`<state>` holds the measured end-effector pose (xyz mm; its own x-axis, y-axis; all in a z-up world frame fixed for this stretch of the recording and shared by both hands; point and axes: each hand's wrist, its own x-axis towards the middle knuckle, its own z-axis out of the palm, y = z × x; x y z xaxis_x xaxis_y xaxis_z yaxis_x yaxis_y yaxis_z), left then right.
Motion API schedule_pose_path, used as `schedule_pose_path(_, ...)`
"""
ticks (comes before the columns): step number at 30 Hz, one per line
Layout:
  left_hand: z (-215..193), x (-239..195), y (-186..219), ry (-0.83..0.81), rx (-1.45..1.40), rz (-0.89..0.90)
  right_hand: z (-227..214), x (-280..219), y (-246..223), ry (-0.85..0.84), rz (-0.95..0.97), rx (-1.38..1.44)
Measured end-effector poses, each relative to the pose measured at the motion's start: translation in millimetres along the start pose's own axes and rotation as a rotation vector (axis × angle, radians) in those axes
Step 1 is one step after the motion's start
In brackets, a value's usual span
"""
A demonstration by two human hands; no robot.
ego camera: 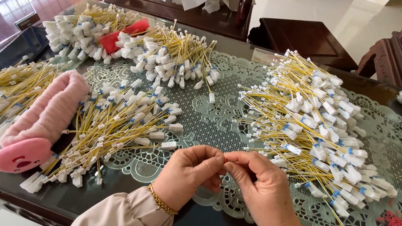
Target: Assembling small components by attaching tiny blue caps to the ends of thin stems
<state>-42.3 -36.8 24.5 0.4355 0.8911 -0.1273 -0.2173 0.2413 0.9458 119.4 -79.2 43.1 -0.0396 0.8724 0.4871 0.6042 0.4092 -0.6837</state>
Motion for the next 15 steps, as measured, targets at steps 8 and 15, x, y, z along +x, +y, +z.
schedule_pose_path(8,-1.5,0.1,0.7,0.029,-0.086,-0.061,-3.2,0.3,-4.3,0.016,-0.017,0.036)
schedule_pose_path(15,1.3,-0.7,3.2,0.048,-0.123,-0.093,-5.7,1.8,1.5,0.042,-0.188,-0.126)
